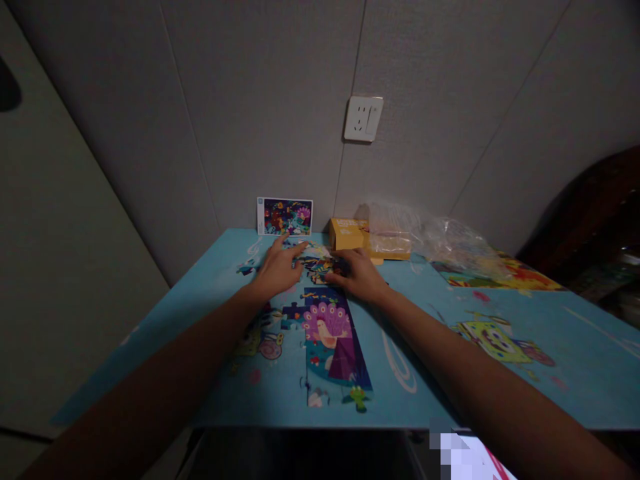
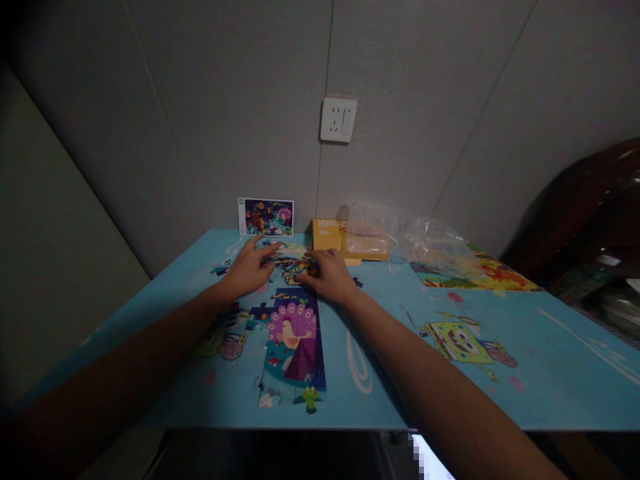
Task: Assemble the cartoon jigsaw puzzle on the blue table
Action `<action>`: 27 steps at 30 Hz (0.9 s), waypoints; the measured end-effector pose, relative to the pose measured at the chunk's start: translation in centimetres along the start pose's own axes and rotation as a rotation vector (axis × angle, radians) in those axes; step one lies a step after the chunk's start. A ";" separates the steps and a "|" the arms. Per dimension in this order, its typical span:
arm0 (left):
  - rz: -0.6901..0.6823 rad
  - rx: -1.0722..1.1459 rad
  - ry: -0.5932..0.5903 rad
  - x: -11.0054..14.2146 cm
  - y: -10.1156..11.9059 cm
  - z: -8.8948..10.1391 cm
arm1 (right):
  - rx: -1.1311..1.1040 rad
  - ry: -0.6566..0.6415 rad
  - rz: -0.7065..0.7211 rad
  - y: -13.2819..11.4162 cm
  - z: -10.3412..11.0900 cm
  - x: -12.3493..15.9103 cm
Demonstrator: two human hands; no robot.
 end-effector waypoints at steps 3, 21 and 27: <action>0.162 -0.086 -0.081 0.1 -1.8 -0.4 | 0.062 -0.123 0.047 -0.1 -1.1 0.0; -0.060 -0.074 -0.242 0.7 0.4 -1.7 | 0.049 -0.108 0.059 -0.7 -0.5 -0.1; -0.324 0.043 -0.179 1.2 2.8 -1.5 | -0.040 0.062 0.173 -1.8 1.3 0.0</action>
Point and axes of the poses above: each hand's wrist, its own x-axis away from the middle knuckle, its own z-axis out of the back of the hand, y = z × x, the point moved 7 cm from there along -x, towards the middle knuckle, and after that the axes turned 3 degrees about -z, right-handed, at the moved point
